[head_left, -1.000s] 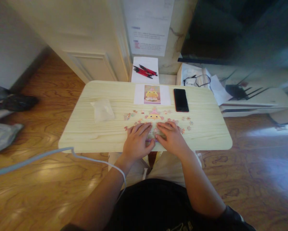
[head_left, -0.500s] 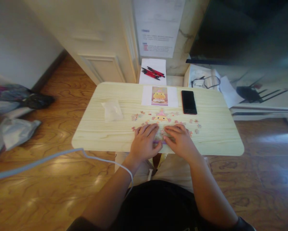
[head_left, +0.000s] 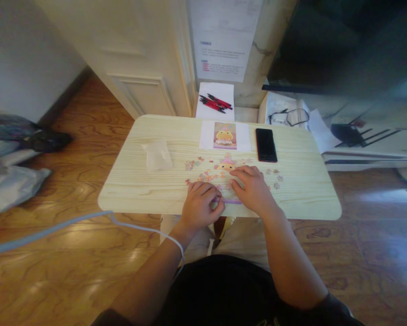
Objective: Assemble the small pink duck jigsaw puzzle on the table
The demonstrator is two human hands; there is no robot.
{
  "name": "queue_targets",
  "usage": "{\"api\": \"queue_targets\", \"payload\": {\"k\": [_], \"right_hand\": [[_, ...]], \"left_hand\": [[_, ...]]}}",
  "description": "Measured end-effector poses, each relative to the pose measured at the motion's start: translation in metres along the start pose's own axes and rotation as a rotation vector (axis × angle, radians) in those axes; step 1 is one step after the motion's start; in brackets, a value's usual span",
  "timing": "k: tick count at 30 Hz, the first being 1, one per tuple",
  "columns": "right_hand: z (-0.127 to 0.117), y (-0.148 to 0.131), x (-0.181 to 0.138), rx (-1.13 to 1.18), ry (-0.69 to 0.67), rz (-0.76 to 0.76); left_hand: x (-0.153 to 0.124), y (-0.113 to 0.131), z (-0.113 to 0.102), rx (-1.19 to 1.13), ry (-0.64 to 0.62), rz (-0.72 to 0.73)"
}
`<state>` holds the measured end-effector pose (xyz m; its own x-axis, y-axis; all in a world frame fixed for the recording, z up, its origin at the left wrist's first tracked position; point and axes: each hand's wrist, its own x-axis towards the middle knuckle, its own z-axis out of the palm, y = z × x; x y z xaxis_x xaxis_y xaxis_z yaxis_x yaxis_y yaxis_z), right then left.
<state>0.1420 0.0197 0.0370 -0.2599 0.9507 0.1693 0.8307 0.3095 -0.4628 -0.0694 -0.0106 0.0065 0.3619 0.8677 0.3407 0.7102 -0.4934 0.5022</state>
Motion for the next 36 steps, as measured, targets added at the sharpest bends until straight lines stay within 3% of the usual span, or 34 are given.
{"api": "queue_targets", "payload": {"k": [4, 8, 13, 17, 27, 32, 36], "right_hand": [[0.001, -0.016, 0.055, -0.089, -0.095, -0.081], [0.018, -0.023, 0.102, -0.198, -0.171, -0.080], [0.033, -0.019, 0.122, -0.290, -0.259, -0.065], [0.037, -0.015, 0.127, -0.244, -0.251, -0.050], [0.031, -0.015, 0.116, 0.081, -0.198, -0.118], [0.011, -0.006, 0.073, 0.210, -0.126, -0.045], [0.004, 0.010, 0.035, 0.193, -0.060, 0.099]], "left_hand": [[0.000, 0.000, 0.000, -0.004, 0.000, 0.003], [0.004, 0.000, 0.001, 0.006, 0.003, -0.053], [0.008, 0.001, 0.004, 0.032, 0.026, -0.163], [0.007, 0.000, 0.004, 0.013, 0.045, -0.200], [0.010, -0.002, 0.002, -0.019, 0.022, -0.185], [0.009, 0.000, 0.002, 0.019, -0.013, -0.117], [0.009, 0.004, 0.002, 0.051, -0.080, -0.044]]}}
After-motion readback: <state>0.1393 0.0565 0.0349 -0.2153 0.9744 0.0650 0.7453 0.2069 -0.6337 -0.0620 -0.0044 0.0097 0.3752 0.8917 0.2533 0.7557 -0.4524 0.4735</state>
